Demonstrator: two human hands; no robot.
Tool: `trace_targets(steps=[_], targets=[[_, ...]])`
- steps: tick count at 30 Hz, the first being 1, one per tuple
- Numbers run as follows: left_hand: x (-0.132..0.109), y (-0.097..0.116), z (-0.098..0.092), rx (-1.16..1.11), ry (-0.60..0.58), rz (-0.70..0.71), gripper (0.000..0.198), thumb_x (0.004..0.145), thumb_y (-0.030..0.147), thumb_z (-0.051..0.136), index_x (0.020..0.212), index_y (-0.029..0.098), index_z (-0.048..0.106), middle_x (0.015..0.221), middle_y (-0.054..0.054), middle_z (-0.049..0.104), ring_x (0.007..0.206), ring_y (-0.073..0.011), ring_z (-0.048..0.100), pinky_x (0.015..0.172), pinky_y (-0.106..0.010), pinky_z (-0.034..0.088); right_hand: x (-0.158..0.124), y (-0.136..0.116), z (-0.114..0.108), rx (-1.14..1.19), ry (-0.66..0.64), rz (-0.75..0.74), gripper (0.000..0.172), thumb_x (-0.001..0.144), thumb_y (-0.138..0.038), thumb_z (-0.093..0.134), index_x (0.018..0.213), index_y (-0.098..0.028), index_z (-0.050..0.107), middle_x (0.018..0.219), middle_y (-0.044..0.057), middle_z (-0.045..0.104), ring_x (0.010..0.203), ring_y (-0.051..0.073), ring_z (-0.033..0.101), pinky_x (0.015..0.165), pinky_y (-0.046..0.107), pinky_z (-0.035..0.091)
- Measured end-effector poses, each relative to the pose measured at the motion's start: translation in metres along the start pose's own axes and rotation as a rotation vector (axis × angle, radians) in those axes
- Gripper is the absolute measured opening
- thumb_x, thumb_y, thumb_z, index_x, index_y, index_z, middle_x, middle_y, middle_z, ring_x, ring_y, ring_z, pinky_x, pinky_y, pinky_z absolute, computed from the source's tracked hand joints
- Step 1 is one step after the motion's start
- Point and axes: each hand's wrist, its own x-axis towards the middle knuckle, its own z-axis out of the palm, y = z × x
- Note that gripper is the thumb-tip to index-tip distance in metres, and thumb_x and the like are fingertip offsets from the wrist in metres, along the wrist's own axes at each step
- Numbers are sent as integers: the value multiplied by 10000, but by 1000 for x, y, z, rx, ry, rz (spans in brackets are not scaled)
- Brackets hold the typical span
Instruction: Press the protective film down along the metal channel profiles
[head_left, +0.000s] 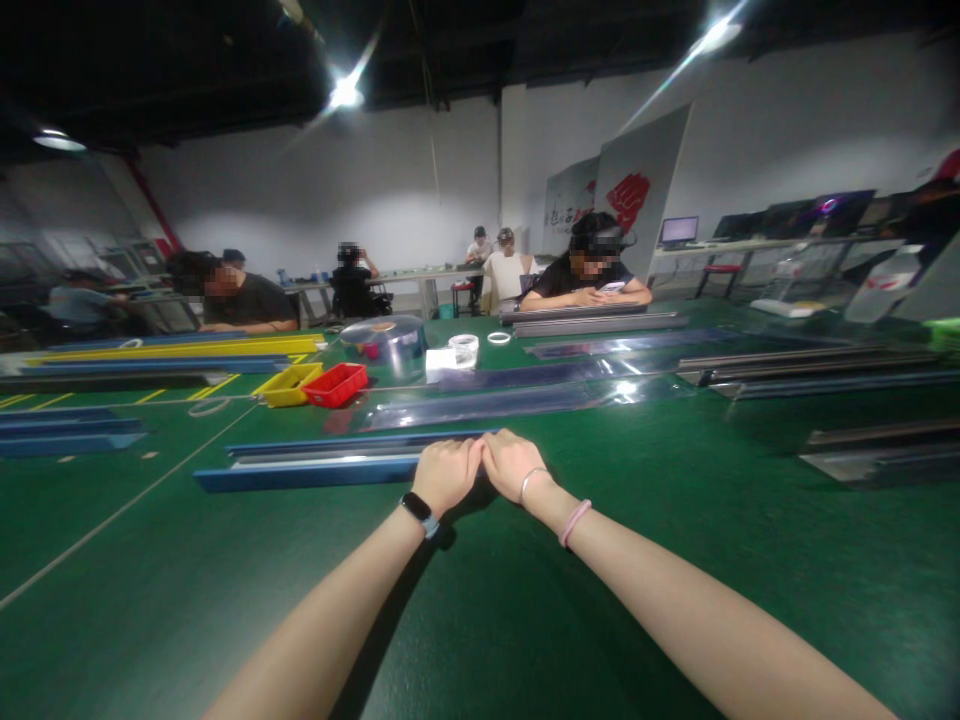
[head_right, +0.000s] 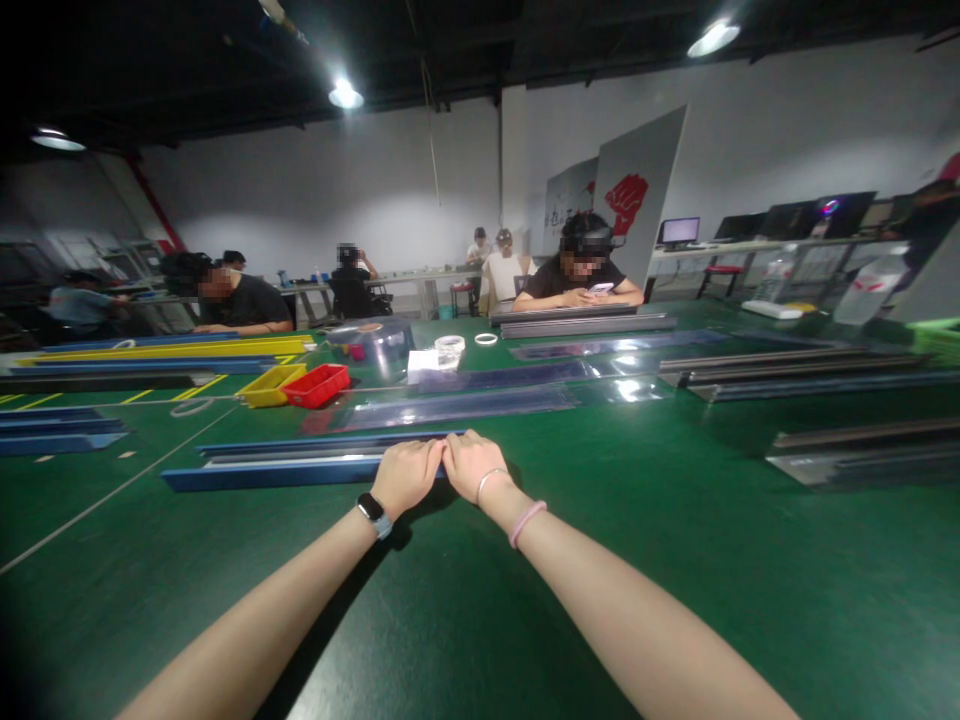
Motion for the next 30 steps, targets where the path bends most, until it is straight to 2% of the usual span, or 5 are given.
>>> trace_targets(steps=[7, 13, 24, 30], targets=[[-1, -1, 0, 19, 29, -4, 357, 862, 271, 233, 695, 170, 531, 606, -41, 562, 592, -144, 512, 594, -262, 338, 0, 2, 2, 6, 13, -12, 326, 867, -294, 208, 853, -180, 512, 826, 62, 568, 792, 163, 481, 700, 247, 335], [0, -1, 0, 23, 9, 40, 343, 860, 253, 247, 678, 169, 526, 602, -36, 562, 567, -135, 508, 566, -256, 325, 0, 2, 3, 0, 21, -13, 331, 864, -290, 199, 865, -183, 512, 825, 61, 566, 784, 161, 479, 695, 244, 327], [-1, -3, 5, -21, 43, 86, 347, 859, 250, 250, 667, 166, 527, 619, -35, 570, 608, -143, 521, 592, -263, 344, 1, 2, 2, -7, 7, -36, 298, 858, -270, 229, 840, -177, 511, 809, 60, 567, 782, 161, 484, 674, 245, 337], [-1, -4, 9, -31, 28, 52, 352, 860, 265, 252, 676, 169, 537, 624, -33, 582, 577, -140, 523, 549, -254, 329, 1, 3, 4, 9, 34, -21, 335, 866, -289, 196, 854, -176, 511, 808, 65, 570, 769, 156, 487, 677, 245, 332]])
